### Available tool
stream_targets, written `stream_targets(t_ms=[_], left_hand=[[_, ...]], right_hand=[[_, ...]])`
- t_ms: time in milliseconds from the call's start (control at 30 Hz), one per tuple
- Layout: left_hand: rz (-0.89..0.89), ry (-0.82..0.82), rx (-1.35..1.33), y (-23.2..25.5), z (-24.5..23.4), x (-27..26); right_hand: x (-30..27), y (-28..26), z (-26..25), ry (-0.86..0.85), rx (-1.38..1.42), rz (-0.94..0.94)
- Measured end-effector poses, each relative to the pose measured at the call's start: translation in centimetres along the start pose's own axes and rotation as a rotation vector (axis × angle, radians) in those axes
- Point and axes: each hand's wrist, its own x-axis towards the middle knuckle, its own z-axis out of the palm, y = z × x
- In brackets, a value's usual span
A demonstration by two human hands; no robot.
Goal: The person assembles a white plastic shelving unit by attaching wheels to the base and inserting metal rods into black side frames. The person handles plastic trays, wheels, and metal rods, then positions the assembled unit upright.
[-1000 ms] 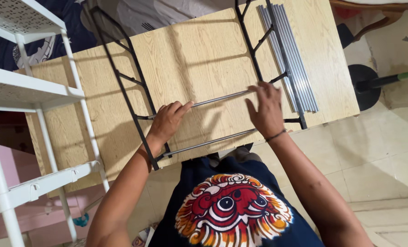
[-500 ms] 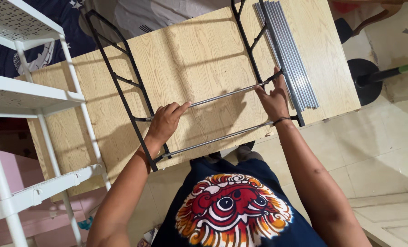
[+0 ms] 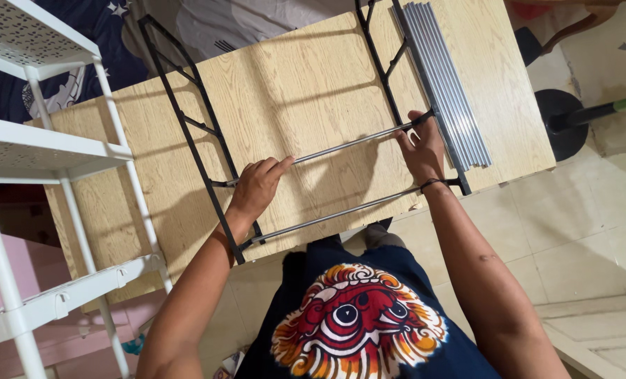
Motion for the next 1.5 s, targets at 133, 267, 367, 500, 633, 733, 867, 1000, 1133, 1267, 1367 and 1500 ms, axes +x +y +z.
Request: stream_targets(t_ms=[133, 267, 367, 500, 633, 733, 867, 1000, 1133, 1267, 1367, 1500], left_hand=[[-0.014, 0.004, -0.003, 0.1, -0.2, 0.0], [-0.021, 0.021, -0.021, -0.2, -0.5, 0.1], [-0.010, 0.033, -0.024, -0.3, -0.6, 0.1], [0.033, 0.083, -0.021, -0.2, -0.6, 0.2], [0.002, 0.043, -0.011, -0.2, -0.4, 0.1], [0.006, 0.056, -0.017, -0.1, -0.2, 0.2], [0.004, 0.068, -0.014, 0.1, -0.1, 0.2], [-0.006, 0.042, -0.005, 0.2, 0.0, 0.1], [0.018, 0.068, -0.009, 0.6, 0.2, 0.0], [0.016, 0.065, 0.000, 1.0, 0.6, -0.2], [0.009, 0.058, 0.015, 1.2, 0.7, -0.3], [0.007, 0.062, 0.012, 1.3, 0.8, -0.5]], right_hand=[[-0.2, 0.2, -0.1, -0.002, 0.115, -0.019], [-0.5, -0.1, -0.4, -0.055, 0.165, 0.031], [-0.7, -0.4, -0.4, -0.041, 0.105, 0.023], [-0.7, -0.4, -0.5, -0.029, 0.113, -0.043], [-0.6, 0.1, -0.5, -0.025, 0.130, -0.057], [-0.3, 0.3, -0.6, -0.050, 0.215, -0.065], [-0.2, 0.0, -0.9, -0.049, 0.144, -0.047], [-0.2, -0.3, -1.2, -0.050, 0.051, -0.025], [-0.1, 0.0, -1.0, -0.035, 0.091, -0.046], [0.2, 0.8, -0.9, -0.022, 0.140, -0.039], [0.6, 1.3, -0.6, -0.012, 0.221, -0.029], [0.7, 1.7, -0.4, 0.058, 0.208, 0.017]])
